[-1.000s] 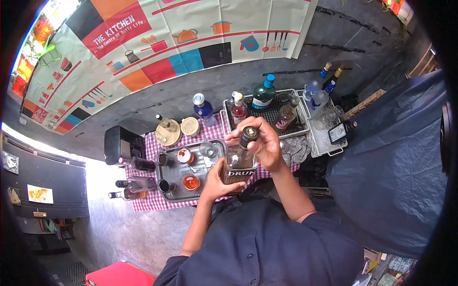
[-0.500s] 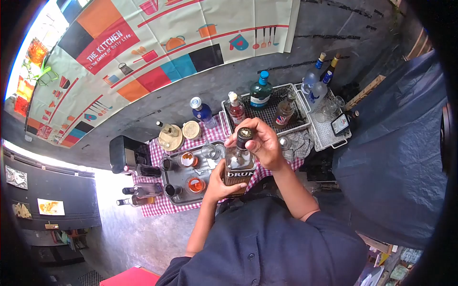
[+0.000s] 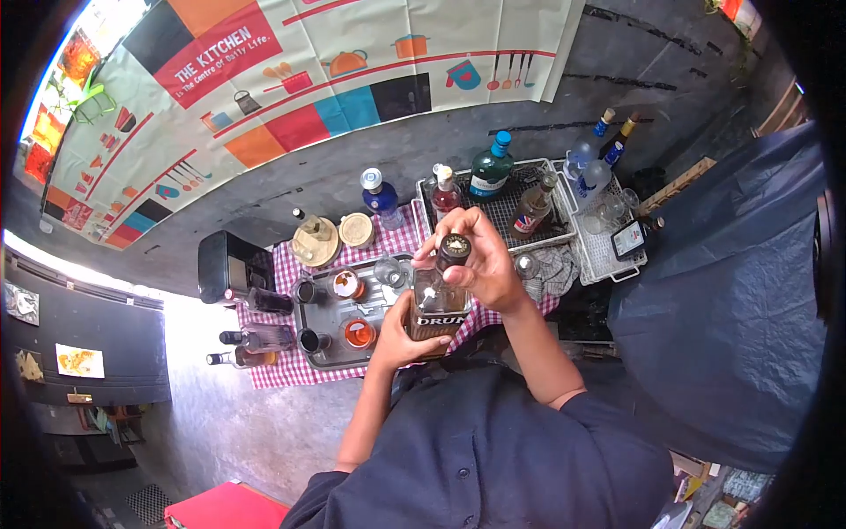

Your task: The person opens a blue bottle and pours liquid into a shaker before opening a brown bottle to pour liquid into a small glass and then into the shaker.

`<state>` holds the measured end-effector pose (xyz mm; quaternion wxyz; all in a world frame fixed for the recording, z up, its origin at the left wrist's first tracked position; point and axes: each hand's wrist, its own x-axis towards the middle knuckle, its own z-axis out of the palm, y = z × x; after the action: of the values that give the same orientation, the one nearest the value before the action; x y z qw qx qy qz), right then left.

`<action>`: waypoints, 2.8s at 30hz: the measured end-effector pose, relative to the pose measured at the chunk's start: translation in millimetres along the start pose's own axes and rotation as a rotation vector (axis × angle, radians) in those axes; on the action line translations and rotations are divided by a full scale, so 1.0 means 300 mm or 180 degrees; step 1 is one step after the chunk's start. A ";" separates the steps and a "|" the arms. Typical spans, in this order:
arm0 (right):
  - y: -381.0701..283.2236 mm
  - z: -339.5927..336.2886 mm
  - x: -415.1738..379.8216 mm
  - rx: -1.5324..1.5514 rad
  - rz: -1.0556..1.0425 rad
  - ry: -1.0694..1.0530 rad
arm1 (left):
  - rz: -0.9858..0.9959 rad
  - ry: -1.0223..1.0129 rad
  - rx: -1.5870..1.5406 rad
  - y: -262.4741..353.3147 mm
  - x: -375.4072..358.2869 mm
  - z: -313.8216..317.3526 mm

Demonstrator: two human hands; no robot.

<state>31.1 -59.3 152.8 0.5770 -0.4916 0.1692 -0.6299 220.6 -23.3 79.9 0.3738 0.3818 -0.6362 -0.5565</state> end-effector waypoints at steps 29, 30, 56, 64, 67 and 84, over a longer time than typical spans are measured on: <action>-0.013 -0.009 0.008 0.0184 -0.0344 -0.0202 | 0.0054 0.0011 -0.0074 -0.001 0.002 0.004; -0.005 -0.013 0.007 0.0154 -0.0304 -0.0239 | 0.0047 0.0019 -0.0040 0.005 0.002 0.003; -0.032 -0.009 -0.001 0.0049 -0.0029 -0.0079 | 0.0105 0.0098 -0.0094 0.028 0.019 0.004; -0.007 -0.029 0.000 0.0153 -0.0330 -0.0195 | 0.0081 0.0076 0.0071 0.036 0.020 0.009; -0.013 -0.029 -0.004 -0.0035 -0.0191 -0.0094 | 0.0125 0.0100 0.0066 0.038 0.021 0.012; 0.009 -0.017 0.010 0.0147 -0.0157 -0.0253 | 0.0171 0.0148 0.0091 0.033 0.006 -0.010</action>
<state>28.7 -64.5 149.5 0.5787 -0.5068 0.1195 -0.6276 221.7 -25.4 90.2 0.3978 0.3828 -0.6452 -0.5281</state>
